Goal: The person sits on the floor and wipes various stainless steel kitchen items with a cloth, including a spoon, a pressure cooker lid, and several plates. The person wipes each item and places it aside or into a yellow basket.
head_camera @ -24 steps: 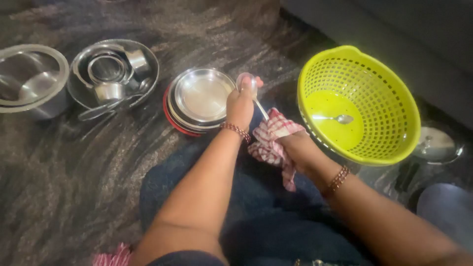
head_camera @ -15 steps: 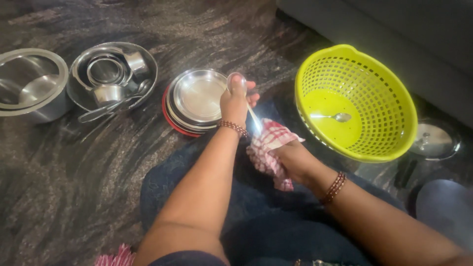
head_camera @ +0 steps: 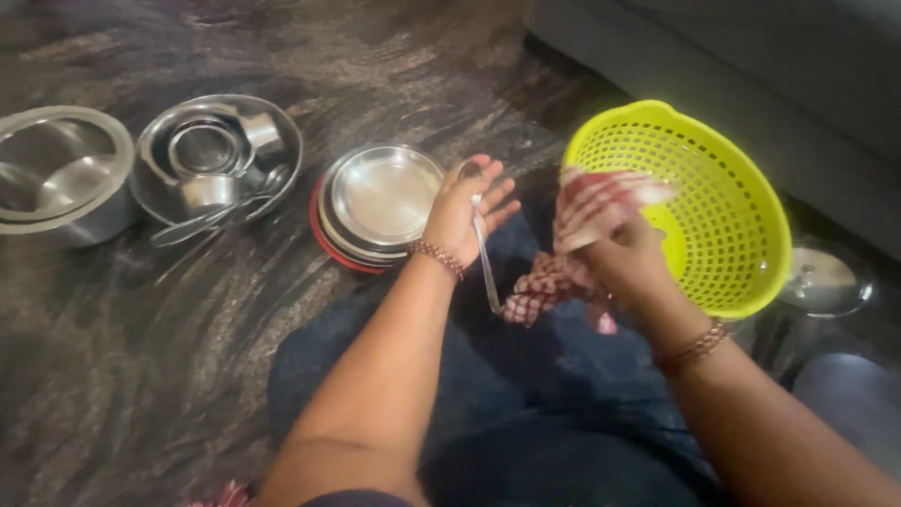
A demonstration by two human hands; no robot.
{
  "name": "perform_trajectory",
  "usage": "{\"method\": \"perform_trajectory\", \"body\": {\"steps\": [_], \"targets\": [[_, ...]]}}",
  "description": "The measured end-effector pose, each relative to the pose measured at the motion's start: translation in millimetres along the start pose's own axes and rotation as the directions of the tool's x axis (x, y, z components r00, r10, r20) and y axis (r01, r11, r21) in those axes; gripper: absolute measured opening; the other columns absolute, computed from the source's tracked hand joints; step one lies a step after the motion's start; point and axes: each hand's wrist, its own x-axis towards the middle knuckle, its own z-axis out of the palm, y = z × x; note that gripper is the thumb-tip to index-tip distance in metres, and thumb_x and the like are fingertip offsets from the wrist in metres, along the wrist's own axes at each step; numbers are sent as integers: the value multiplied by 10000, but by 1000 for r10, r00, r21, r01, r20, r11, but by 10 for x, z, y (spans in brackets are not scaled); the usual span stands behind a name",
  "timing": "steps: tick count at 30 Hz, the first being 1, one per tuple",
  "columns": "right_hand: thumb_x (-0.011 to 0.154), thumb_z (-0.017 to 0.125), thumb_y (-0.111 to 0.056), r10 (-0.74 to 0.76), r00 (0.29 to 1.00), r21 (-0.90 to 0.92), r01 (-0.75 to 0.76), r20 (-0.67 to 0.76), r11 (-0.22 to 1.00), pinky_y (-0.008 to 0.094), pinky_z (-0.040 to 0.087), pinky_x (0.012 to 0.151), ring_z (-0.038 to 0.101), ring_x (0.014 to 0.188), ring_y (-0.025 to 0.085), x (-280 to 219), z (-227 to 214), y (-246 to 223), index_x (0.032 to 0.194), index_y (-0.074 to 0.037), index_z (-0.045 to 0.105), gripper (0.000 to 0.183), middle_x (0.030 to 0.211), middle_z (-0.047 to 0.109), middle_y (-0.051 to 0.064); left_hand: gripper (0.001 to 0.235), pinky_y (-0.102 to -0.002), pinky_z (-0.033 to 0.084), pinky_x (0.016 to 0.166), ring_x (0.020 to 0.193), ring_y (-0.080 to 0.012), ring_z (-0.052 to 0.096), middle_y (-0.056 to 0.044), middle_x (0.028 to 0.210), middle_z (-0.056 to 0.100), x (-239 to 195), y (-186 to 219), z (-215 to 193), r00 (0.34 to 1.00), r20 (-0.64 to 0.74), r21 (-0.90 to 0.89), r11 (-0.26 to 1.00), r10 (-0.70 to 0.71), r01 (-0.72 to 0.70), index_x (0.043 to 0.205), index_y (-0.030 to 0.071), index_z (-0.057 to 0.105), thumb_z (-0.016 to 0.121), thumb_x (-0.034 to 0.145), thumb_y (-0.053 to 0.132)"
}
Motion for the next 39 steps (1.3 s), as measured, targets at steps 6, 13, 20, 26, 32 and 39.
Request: {"method": "perform_trajectory", "body": {"steps": [6,13,20,26,32,39], "targets": [[974,611,-51,-508,830,-304,557,231,772,385,493,1084,635,1248,303,114,413,268,1319,1,596,350,1325,658,166,385,-374,567,804,1016,-252,668,-152,1222,663,-138,-318,84,956,293,-285,956,28,60,1343,6,622,528,1214,356],[861,642,-95,-460,763,-401,636,453,660,514,369,1165,508,1320,465,-110,469,465,1256,-50,603,400,1345,593,205,434,-396,590,857,924,-241,735,-153,1116,727,-339,-140,304,966,96,-212,944,-238,254,1327,69,580,559,960,298],[721,772,-247,-616,438,-282,898,655,339,547,322,1238,507,1393,403,-19,137,322,1297,-83,648,611,1409,604,145,451,-414,544,930,1036,-253,646,-144,1209,692,-395,-106,359,926,94,-9,930,-364,367,1388,-9,574,629,1076,313],[629,771,-352,-398,573,-551,814,716,181,594,247,1176,471,1349,401,155,213,459,1252,-133,673,667,1382,601,162,440,-438,560,963,1073,-266,696,-127,1209,723,-261,-255,164,961,149,-180,949,-234,259,1308,64,637,391,1050,321],[758,765,-434,-523,629,-617,754,576,227,535,269,1243,437,1434,369,149,409,534,1384,-52,602,752,1478,548,166,492,-458,557,936,1021,-273,698,-119,1152,724,-175,-279,102,958,25,-71,956,-284,285,1260,35,642,378,1068,403],[675,767,-307,-263,765,-709,644,588,287,438,414,1117,548,1307,341,102,432,478,1210,-120,664,576,1325,633,111,457,-464,596,899,984,-294,734,-171,1125,741,-277,-310,191,955,-60,-91,954,-292,286,1259,-2,629,392,1057,332]]}}
